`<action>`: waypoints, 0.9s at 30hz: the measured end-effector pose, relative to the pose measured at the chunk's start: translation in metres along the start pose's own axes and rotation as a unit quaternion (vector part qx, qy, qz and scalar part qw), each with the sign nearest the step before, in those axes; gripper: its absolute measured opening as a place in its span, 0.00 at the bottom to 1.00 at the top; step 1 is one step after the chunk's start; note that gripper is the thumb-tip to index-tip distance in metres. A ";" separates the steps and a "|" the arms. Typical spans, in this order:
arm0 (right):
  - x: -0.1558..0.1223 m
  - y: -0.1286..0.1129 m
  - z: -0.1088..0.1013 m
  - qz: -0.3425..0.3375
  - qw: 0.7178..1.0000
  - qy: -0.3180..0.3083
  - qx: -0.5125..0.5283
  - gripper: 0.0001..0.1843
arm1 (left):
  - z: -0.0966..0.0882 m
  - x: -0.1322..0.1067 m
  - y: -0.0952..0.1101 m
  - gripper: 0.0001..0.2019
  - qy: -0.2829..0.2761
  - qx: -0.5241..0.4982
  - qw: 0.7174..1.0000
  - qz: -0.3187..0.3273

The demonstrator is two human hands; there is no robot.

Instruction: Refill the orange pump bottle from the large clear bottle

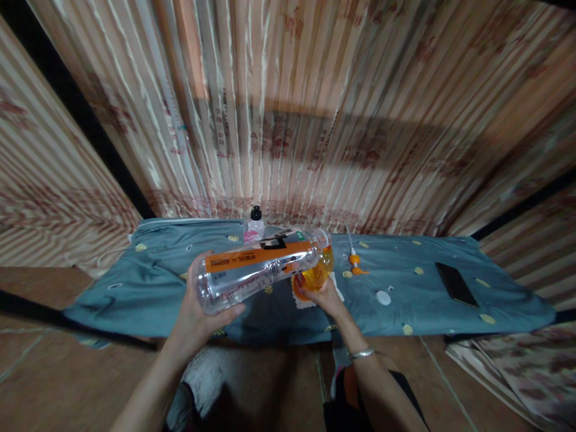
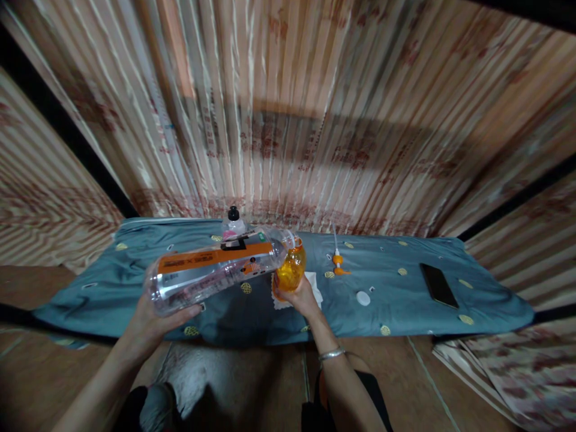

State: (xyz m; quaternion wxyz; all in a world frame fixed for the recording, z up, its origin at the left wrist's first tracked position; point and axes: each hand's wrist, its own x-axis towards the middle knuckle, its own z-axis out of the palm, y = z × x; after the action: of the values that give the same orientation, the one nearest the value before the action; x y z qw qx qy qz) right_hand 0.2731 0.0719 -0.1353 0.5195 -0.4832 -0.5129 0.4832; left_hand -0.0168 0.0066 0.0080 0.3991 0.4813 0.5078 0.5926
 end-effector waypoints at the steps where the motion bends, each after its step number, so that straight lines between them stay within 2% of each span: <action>1: 0.000 0.001 -0.001 -0.001 1.000 0.003 -0.005 0.34 | 0.000 0.000 0.000 0.44 0.000 -0.003 1.000 -0.004; 6: 0.002 0.007 -0.002 0.001 1.000 0.021 -0.018 0.35 | -0.001 -0.001 0.000 0.47 -0.009 -0.007 1.000 -0.016; 15: 0.002 0.010 -0.001 -0.007 1.000 0.013 -0.020 0.33 | -0.003 0.001 0.000 0.49 -0.005 0.001 1.000 -0.001; 18: 0.001 0.006 -0.001 0.000 0.999 0.017 -0.040 0.32 | -0.004 0.001 -0.001 0.52 -0.009 0.006 1.000 0.005; 23: -0.001 -0.006 0.003 0.009 1.000 0.001 -0.015 0.33 | -0.002 0.001 -0.002 0.59 -0.028 -0.020 0.999 -0.013; 27: -0.002 -0.016 0.006 0.012 1.000 -0.005 -0.005 0.31 | -0.001 0.000 -0.003 0.60 -0.013 -0.018 1.000 -0.007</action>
State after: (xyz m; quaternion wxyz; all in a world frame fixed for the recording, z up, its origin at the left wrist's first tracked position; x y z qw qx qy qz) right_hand 0.2670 0.0685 -0.1199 0.5084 -0.4898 -0.5122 0.4892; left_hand -0.0181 0.0073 0.0049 0.4183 0.4779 0.4953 0.5927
